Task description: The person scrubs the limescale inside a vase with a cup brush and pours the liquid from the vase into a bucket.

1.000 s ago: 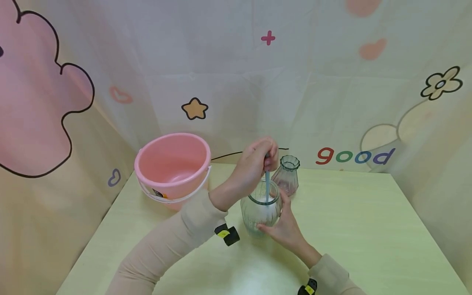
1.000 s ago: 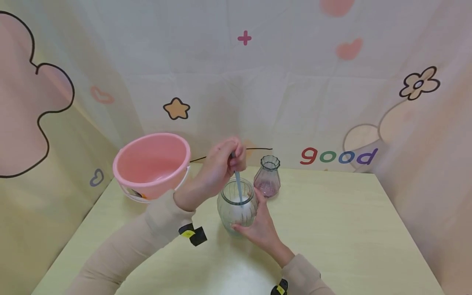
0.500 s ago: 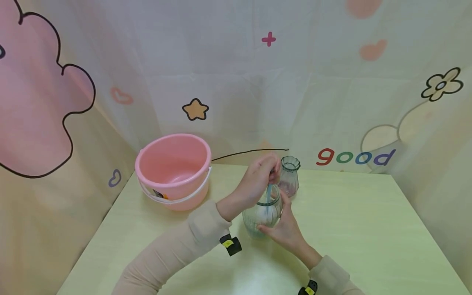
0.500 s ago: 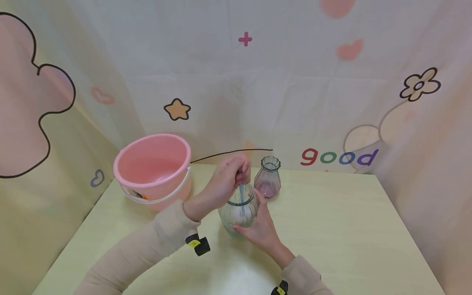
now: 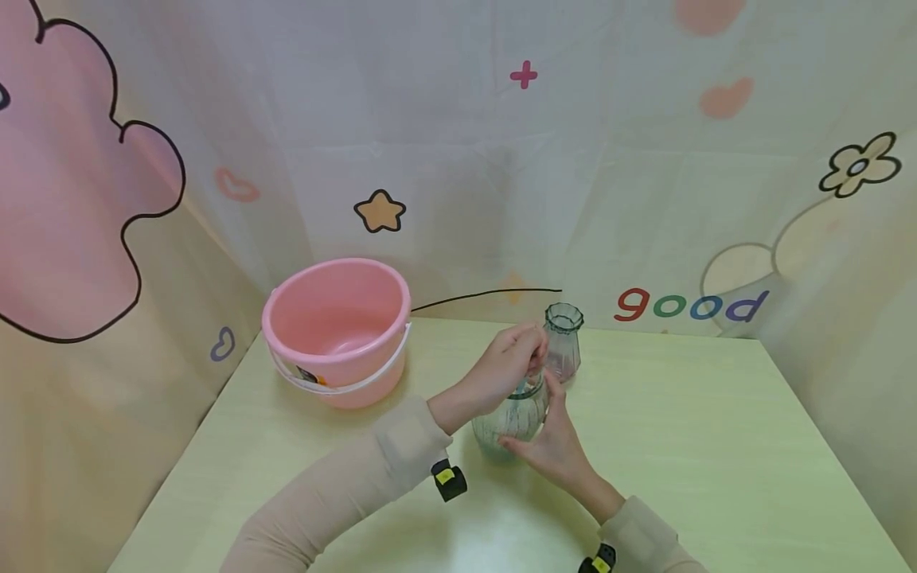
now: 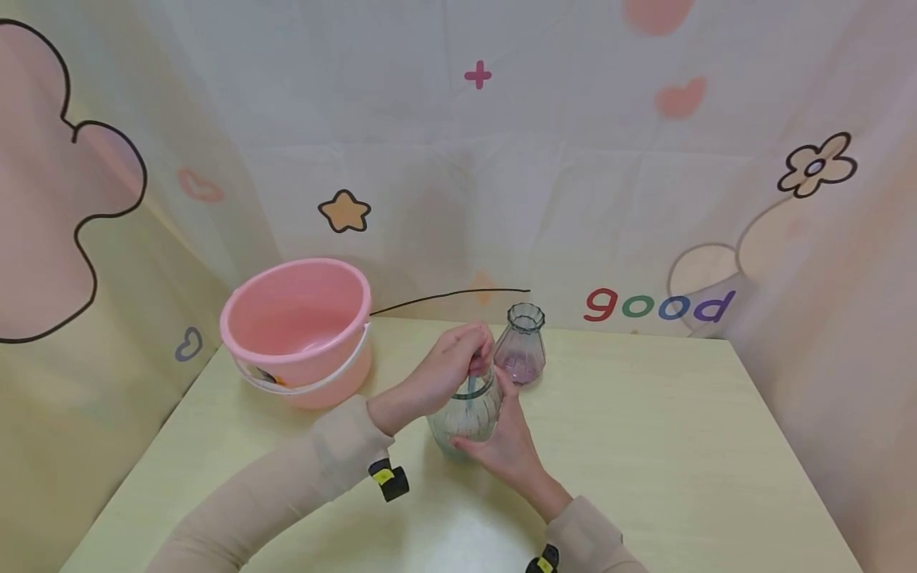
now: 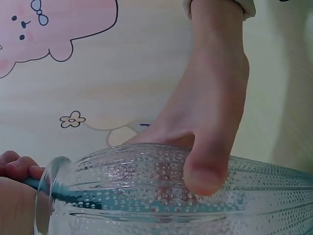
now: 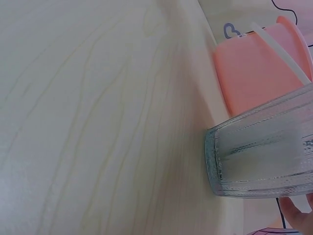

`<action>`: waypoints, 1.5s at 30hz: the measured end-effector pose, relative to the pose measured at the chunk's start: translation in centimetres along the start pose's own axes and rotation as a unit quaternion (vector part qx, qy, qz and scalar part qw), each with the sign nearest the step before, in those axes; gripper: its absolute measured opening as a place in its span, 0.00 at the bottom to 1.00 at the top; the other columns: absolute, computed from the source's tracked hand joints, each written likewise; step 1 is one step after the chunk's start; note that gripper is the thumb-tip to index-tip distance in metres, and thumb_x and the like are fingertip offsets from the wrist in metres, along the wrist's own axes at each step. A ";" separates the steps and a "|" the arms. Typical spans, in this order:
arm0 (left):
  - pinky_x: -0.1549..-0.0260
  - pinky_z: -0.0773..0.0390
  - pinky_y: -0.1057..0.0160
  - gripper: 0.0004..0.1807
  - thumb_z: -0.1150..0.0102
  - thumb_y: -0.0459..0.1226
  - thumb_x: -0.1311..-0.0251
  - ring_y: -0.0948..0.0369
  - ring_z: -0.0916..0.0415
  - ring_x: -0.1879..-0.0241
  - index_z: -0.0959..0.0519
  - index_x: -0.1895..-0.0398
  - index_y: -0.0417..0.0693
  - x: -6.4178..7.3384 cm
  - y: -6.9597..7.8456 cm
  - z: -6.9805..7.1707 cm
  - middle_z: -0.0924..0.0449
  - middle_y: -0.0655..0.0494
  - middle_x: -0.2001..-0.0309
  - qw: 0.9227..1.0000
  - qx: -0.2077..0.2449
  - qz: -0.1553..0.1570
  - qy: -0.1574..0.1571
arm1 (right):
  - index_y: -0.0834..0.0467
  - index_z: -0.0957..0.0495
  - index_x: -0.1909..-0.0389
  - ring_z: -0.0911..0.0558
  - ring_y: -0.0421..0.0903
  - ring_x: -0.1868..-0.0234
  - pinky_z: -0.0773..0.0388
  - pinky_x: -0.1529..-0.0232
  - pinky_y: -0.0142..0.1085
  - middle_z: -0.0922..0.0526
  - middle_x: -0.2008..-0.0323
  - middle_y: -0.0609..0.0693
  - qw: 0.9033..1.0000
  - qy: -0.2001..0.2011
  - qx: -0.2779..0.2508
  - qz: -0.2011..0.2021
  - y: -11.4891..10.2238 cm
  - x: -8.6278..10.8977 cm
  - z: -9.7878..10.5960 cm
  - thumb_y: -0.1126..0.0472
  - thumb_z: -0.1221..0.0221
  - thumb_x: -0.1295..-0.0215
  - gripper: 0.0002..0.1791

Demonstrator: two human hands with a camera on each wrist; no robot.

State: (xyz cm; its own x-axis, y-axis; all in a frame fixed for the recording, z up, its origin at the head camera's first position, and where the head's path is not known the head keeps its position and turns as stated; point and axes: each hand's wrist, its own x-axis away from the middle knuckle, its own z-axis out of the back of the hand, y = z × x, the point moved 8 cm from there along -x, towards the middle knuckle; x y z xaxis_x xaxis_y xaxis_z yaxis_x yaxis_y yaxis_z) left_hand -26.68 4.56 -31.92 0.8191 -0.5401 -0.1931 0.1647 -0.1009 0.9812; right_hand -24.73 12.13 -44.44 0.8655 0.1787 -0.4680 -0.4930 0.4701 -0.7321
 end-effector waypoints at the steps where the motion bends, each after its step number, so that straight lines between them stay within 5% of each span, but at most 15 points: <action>1: 0.74 0.41 0.63 0.14 0.73 0.31 0.33 0.55 0.46 0.77 0.41 0.78 0.39 0.1 0.4 -0.1 0.44 0.54 0.79 1.000 -0.003 0.000 -0.001 | 0.54 0.61 0.31 0.43 0.57 0.33 0.47 0.37 0.58 0.44 0.34 0.61 1.000 -0.002 -0.002 -0.005 0.1 0.0 0.0 0.63 0.25 0.66 0.65; 7: 0.75 0.39 0.65 0.15 0.73 0.31 0.34 0.54 0.45 0.78 0.42 0.79 0.40 0.6 1.4 -0.2 0.44 0.53 0.80 1.000 -0.026 0.002 0.006 | 0.52 0.68 0.30 0.49 0.61 0.31 0.50 0.37 0.60 0.53 0.31 0.64 0.999 -0.038 -0.016 -0.027 0.3 0.0 -0.2 0.63 0.28 0.59 0.65; 19: 0.76 0.39 0.64 0.15 0.71 0.33 0.32 0.59 0.45 0.79 0.40 0.78 0.40 -0.3 -0.5 0.5 0.44 0.55 0.79 0.999 0.027 -0.016 0.004 | 0.45 0.69 0.30 0.52 0.60 0.31 0.50 0.39 0.63 0.60 0.29 0.60 0.991 -0.103 -0.076 -0.022 0.8 -0.7 0.0 0.62 0.32 0.52 0.61; 25: 0.73 0.42 0.63 0.16 0.69 0.37 0.33 0.60 0.45 0.78 0.41 0.79 0.40 -0.2 2.5 0.6 0.45 0.55 0.80 0.996 0.049 -0.075 0.004 | 0.44 0.64 0.30 0.49 0.58 0.31 0.48 0.39 0.62 0.54 0.30 0.58 0.992 -0.096 -0.081 -0.023 0.6 -0.9 0.0 0.64 0.31 0.54 0.59; 36: 0.75 0.43 0.67 0.15 0.69 0.34 0.33 0.61 0.47 0.79 0.41 0.79 0.40 -0.3 7.9 0.6 0.46 0.56 0.80 0.988 0.090 -0.123 -0.006 | 0.57 0.59 0.33 0.44 0.62 0.34 0.45 0.42 0.64 0.48 0.34 0.63 0.991 -0.089 -0.091 -0.028 -3.2 -1.3 0.9 0.68 0.30 0.57 0.56; 45: 0.75 0.44 0.67 0.15 0.70 0.33 0.31 0.62 0.48 0.79 0.42 0.79 0.42 -0.4 8.0 0.9 0.47 0.56 0.80 0.984 0.123 -0.132 -0.002 | 0.58 0.58 0.33 0.42 0.63 0.35 0.45 0.42 0.64 0.45 0.35 0.64 0.993 -0.079 -0.081 -0.019 -3.4 -1.3 1.0 0.68 0.29 0.58 0.56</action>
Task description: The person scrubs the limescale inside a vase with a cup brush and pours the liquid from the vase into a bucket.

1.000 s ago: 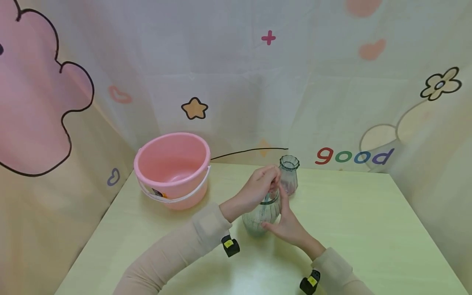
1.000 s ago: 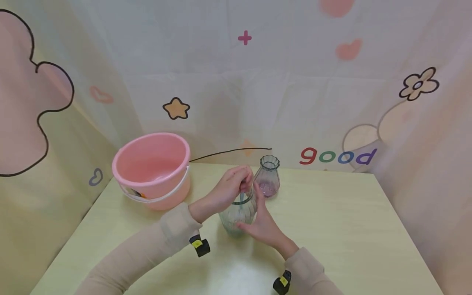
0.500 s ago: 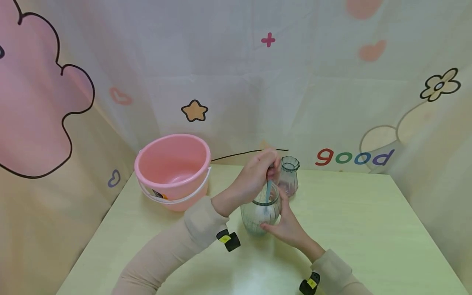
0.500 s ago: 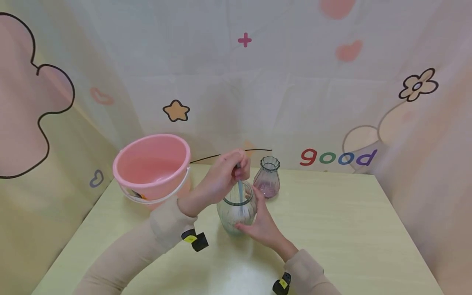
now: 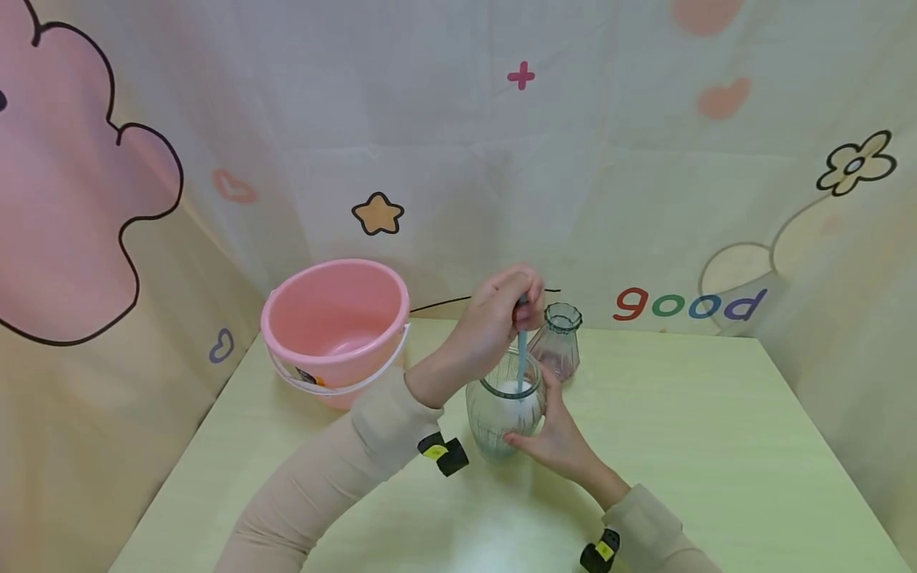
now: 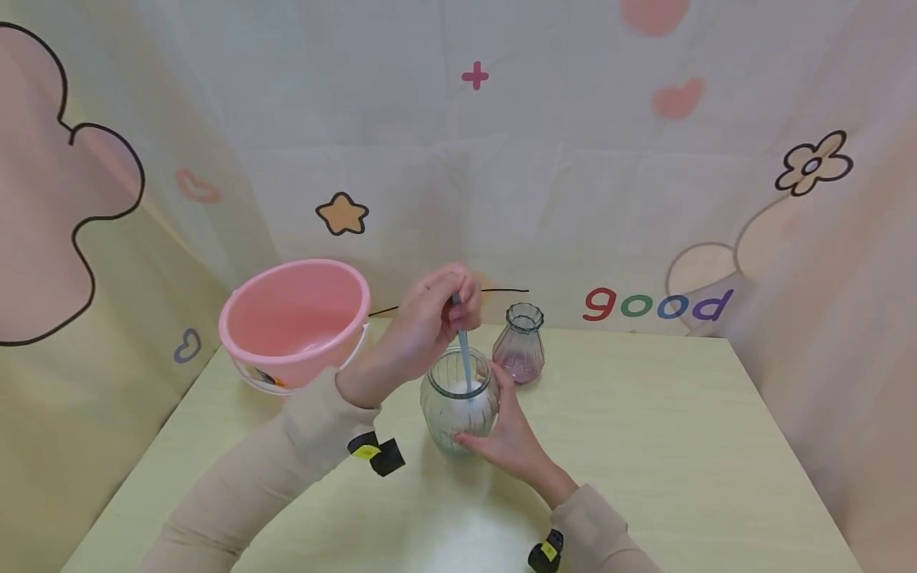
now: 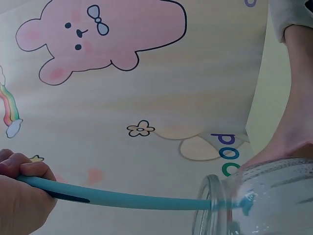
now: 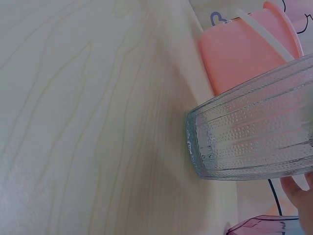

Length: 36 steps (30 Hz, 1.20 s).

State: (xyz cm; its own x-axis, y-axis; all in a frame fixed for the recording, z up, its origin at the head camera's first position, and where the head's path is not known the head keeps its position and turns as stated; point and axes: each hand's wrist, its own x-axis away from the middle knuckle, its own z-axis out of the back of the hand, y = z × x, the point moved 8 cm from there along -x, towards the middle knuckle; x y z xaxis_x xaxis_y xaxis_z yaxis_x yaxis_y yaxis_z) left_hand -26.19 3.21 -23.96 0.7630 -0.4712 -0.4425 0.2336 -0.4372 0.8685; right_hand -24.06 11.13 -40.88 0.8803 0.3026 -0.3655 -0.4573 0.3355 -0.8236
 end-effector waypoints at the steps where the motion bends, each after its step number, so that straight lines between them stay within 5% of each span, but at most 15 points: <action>1: 0.75 0.44 0.67 0.15 0.70 0.33 0.32 0.62 0.48 0.80 0.42 0.79 0.42 0.0 -0.2 0.1 0.47 0.56 0.80 1.000 0.002 0.000 0.002 | 0.58 0.58 0.33 0.42 0.63 0.35 0.44 0.42 0.64 0.46 0.35 0.64 1.000 0.000 -0.001 0.001 0.0 0.0 0.0 0.68 0.29 0.58 0.56; 10: 0.75 0.45 0.65 0.14 0.69 0.33 0.32 0.62 0.48 0.80 0.42 0.79 0.42 0.2 -1.6 0.5 0.47 0.56 0.81 1.000 -0.002 0.006 0.014 | 0.53 0.61 0.32 0.43 0.62 0.34 0.44 0.42 0.64 0.48 0.33 0.60 1.000 0.000 0.012 -0.001 2.5 0.0 -0.2 0.65 0.28 0.58 0.59; 19: 0.74 0.43 0.64 0.15 0.68 0.36 0.34 0.61 0.46 0.79 0.40 0.79 0.41 1.3 -6.1 0.7 0.44 0.56 0.79 0.994 -0.080 0.071 0.014 | 0.48 0.61 0.32 0.41 0.55 0.34 0.42 0.40 0.59 0.44 0.33 0.58 1.000 0.008 0.019 -0.001 3.9 0.3 -0.3 0.62 0.28 0.57 0.59; 26: 0.76 0.41 0.67 0.15 0.70 0.35 0.32 0.61 0.44 0.79 0.39 0.78 0.43 2.1 -8.7 1.5 0.43 0.56 0.80 0.988 -0.102 0.118 0.023 | 0.59 0.60 0.33 0.36 0.57 0.41 0.34 0.50 0.51 0.41 0.36 0.66 0.999 0.015 0.044 0.006 1.6 0.4 -0.1 0.68 0.29 0.59 0.58; 36: 0.75 0.41 0.66 0.14 0.70 0.35 0.32 0.61 0.45 0.78 0.40 0.77 0.43 2.2 -8.7 1.6 0.43 0.56 0.79 0.989 -0.096 0.110 0.025 | 0.63 0.59 0.34 0.36 0.63 0.39 0.37 0.46 0.59 0.40 0.38 0.69 0.998 0.020 0.052 0.004 -0.1 0.5 0.1 0.69 0.30 0.59 0.56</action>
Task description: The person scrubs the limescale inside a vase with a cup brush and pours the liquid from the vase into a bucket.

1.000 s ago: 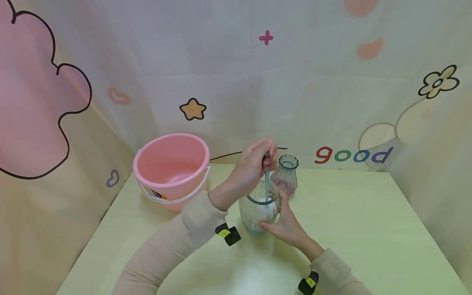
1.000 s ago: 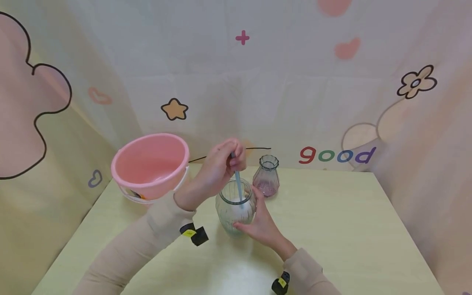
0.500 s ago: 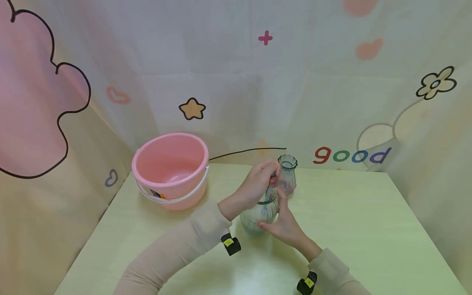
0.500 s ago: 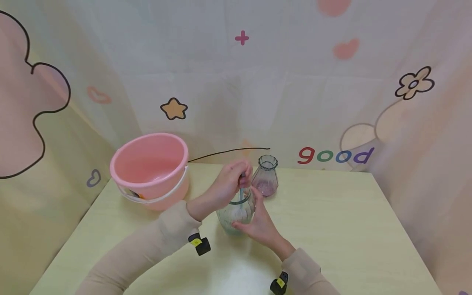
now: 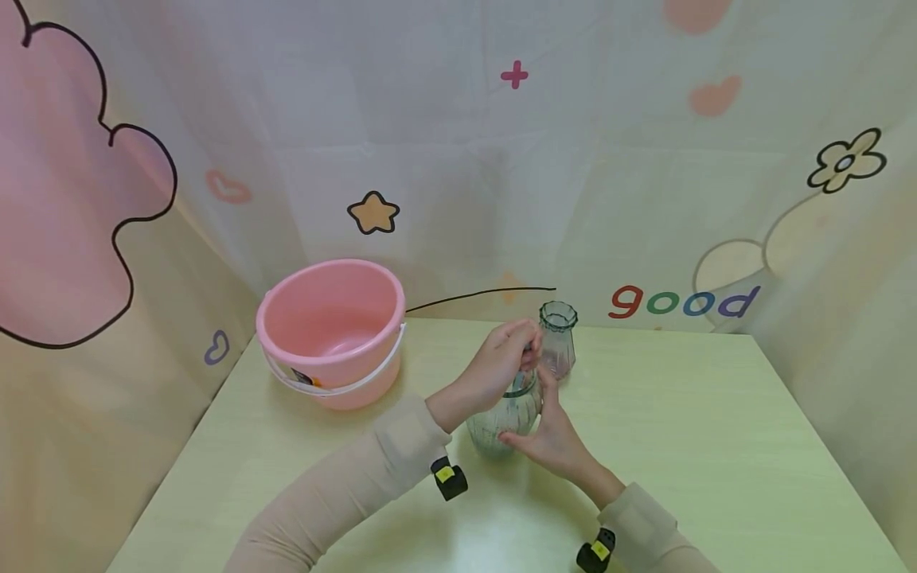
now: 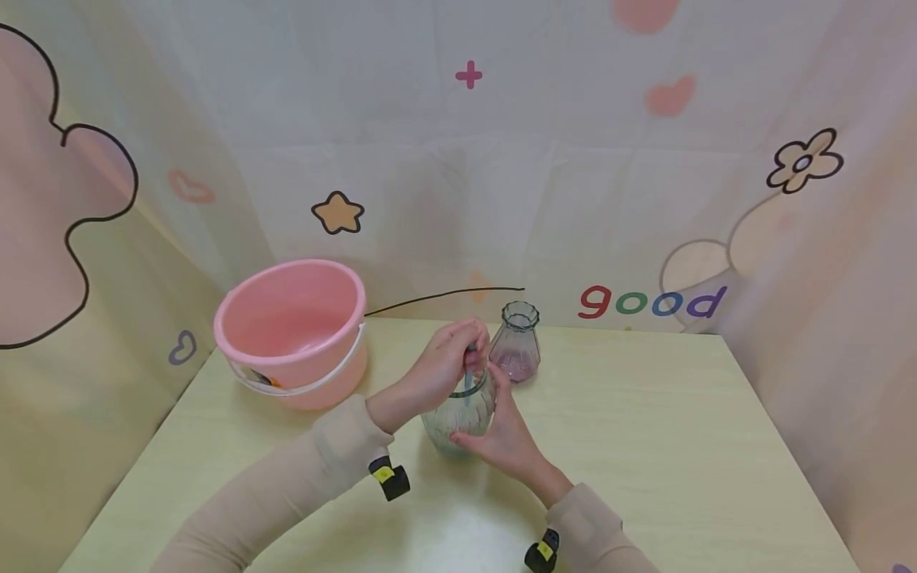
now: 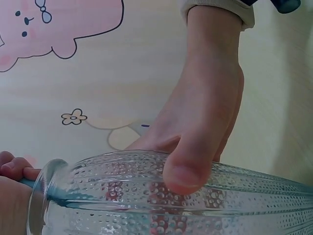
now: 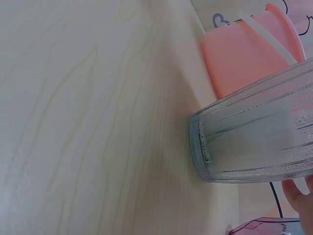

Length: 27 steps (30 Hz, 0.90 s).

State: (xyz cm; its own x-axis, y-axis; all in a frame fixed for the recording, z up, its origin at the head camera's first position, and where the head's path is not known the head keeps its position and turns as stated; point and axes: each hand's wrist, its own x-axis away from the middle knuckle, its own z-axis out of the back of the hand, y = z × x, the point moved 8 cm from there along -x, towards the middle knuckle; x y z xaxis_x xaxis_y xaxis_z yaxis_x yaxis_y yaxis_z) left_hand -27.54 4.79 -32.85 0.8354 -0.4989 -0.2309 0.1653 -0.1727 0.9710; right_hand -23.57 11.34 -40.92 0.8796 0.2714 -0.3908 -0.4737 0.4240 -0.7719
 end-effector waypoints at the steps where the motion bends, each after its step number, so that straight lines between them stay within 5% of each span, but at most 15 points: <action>1: 0.75 0.41 0.67 0.14 0.69 0.35 0.32 0.61 0.45 0.78 0.40 0.77 0.43 0.0 0.1 0.0 0.43 0.56 0.79 1.000 0.003 -0.001 0.002 | 0.63 0.59 0.34 0.37 0.63 0.39 0.38 0.45 0.60 0.40 0.38 0.69 1.000 0.001 -0.001 -0.003 0.0 0.0 0.0 0.69 0.29 0.59 0.56; 13: 0.74 0.42 0.64 0.15 0.68 0.36 0.32 0.61 0.45 0.79 0.40 0.79 0.43 0.1 1.5 0.3 0.44 0.56 0.80 0.999 0.033 -0.027 0.015 | 0.59 0.60 0.33 0.39 0.62 0.37 0.40 0.43 0.62 0.42 0.37 0.67 1.000 0.019 0.004 0.011 1.1 0.2 -0.5 0.67 0.28 0.59 0.58; 17: 0.74 0.43 0.63 0.15 0.68 0.35 0.33 0.61 0.45 0.79 0.40 0.79 0.43 0.0 2.9 0.3 0.44 0.56 0.80 0.998 0.045 -0.039 0.017 | 0.52 0.60 0.32 0.40 0.57 0.35 0.42 0.41 0.60 0.43 0.35 0.60 1.000 0.023 -0.006 -0.008 3.3 0.1 -1.0 0.63 0.27 0.61 0.60; 27: 0.76 0.44 0.66 0.14 0.67 0.34 0.34 0.62 0.48 0.80 0.41 0.80 0.43 -0.1 7.9 0.2 0.47 0.57 0.81 0.990 0.094 -0.100 0.007 | 0.48 0.60 0.32 0.38 0.58 0.36 0.41 0.42 0.60 0.43 0.35 0.59 0.999 0.037 -0.018 -0.017 3.8 0.1 -1.1 0.63 0.26 0.63 0.63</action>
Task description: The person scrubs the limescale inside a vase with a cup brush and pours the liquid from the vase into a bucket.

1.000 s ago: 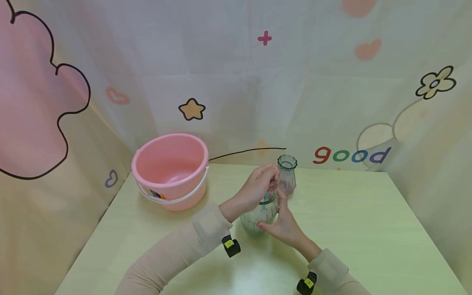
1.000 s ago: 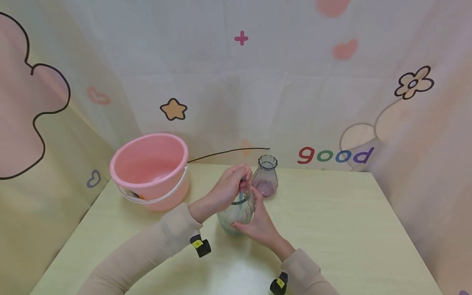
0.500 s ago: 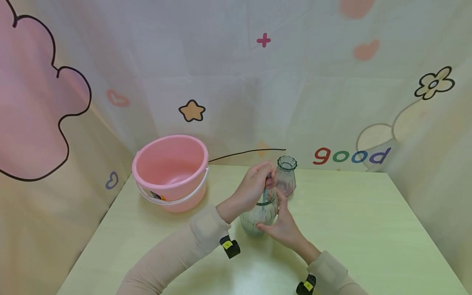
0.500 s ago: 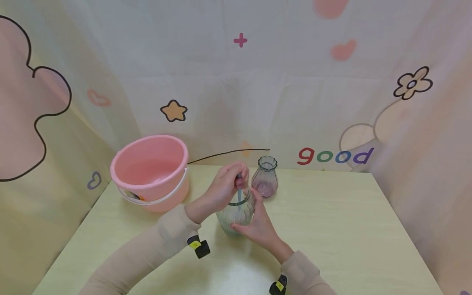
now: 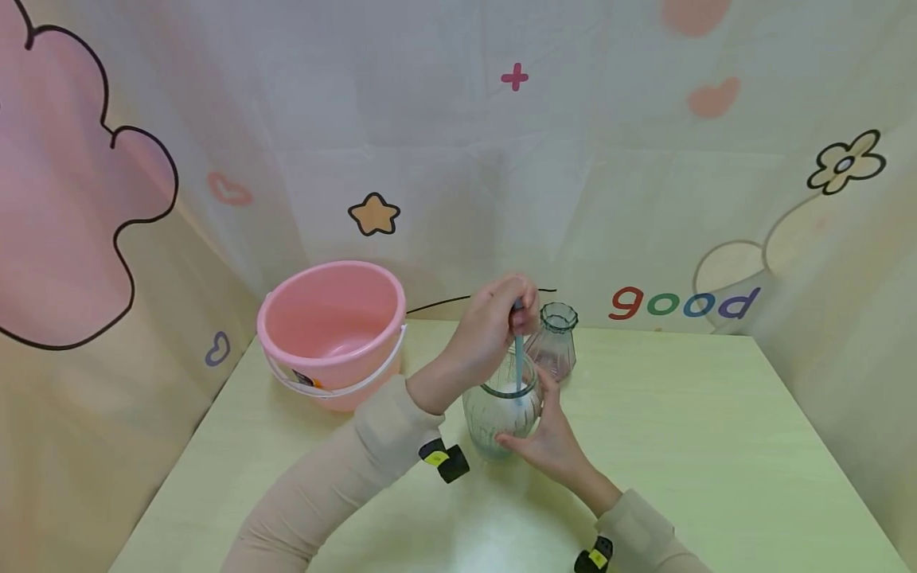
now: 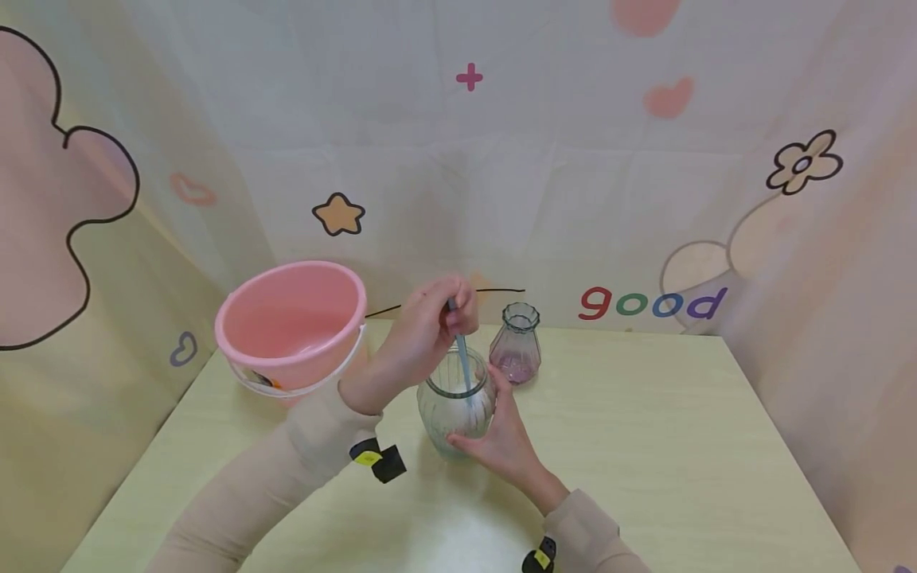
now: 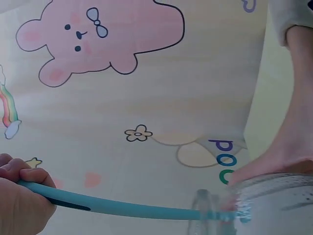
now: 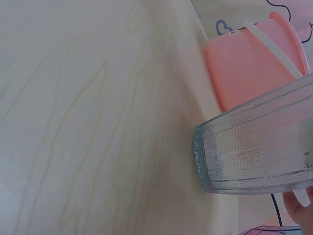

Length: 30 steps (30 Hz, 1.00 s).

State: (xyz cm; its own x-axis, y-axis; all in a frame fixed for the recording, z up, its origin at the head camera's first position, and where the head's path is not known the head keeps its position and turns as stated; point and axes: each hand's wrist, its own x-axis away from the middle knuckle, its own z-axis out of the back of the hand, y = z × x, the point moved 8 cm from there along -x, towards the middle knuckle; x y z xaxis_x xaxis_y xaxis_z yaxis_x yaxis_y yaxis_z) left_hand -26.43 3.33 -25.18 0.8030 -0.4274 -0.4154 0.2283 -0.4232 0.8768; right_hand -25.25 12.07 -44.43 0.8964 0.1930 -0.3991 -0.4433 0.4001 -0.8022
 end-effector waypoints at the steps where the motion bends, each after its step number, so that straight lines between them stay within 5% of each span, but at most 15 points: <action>1: 0.75 0.44 0.66 0.14 0.67 0.33 0.34 0.62 0.48 0.80 0.41 0.80 0.43 -0.1 0.4 -0.1 0.47 0.57 0.81 1.000 0.006 -0.006 0.000 | 0.48 0.61 0.32 0.38 0.58 0.36 0.40 0.42 0.60 0.43 0.35 0.59 1.000 0.000 0.000 -0.001 0.0 0.0 0.0 0.63 0.26 0.63 0.63; 7: 0.76 0.46 0.65 0.15 0.69 0.32 0.34 0.63 0.48 0.81 0.41 0.81 0.44 -0.3 1.4 -0.2 0.47 0.58 0.83 1.000 0.021 -0.014 -0.004 | 0.48 0.61 0.32 0.37 0.60 0.37 0.40 0.42 0.61 0.42 0.36 0.60 1.000 0.003 0.004 -0.013 -0.6 0.2 0.1 0.64 0.26 0.62 0.62; 16: 0.76 0.45 0.67 0.15 0.70 0.33 0.32 0.63 0.48 0.82 0.41 0.80 0.45 -0.1 0.8 0.3 0.47 0.58 0.82 0.999 0.025 -0.022 -0.002 | 0.56 0.60 0.33 0.34 0.61 0.39 0.39 0.44 0.61 0.40 0.38 0.63 1.000 0.011 0.019 0.006 -1.7 0.1 0.2 0.67 0.26 0.64 0.62; 22: 0.76 0.45 0.67 0.15 0.69 0.33 0.32 0.64 0.48 0.81 0.41 0.80 0.45 0.1 -0.1 1.0 0.47 0.59 0.82 0.999 0.031 -0.014 0.011 | 0.63 0.58 0.35 0.36 0.65 0.39 0.40 0.43 0.62 0.42 0.38 0.69 1.000 0.013 0.025 0.014 -4.4 0.1 0.7 0.70 0.27 0.63 0.59; 30: 0.75 0.44 0.66 0.15 0.68 0.35 0.33 0.63 0.47 0.80 0.41 0.80 0.44 0.6 -3.6 1.4 0.46 0.58 0.81 0.999 -0.023 0.039 0.014 | 0.59 0.59 0.33 0.39 0.62 0.37 0.44 0.41 0.61 0.42 0.37 0.65 1.000 0.020 0.022 0.008 -1.8 0.1 0.3 0.68 0.26 0.64 0.61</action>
State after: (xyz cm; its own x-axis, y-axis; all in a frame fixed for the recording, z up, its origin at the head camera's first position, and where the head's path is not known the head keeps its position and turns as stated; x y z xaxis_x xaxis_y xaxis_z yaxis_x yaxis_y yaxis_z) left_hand -27.53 3.42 -28.92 0.8346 -0.4343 -0.3389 0.1886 -0.3527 0.9165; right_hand -24.35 11.60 -42.92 0.8878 0.1637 -0.4301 -0.4561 0.4362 -0.7757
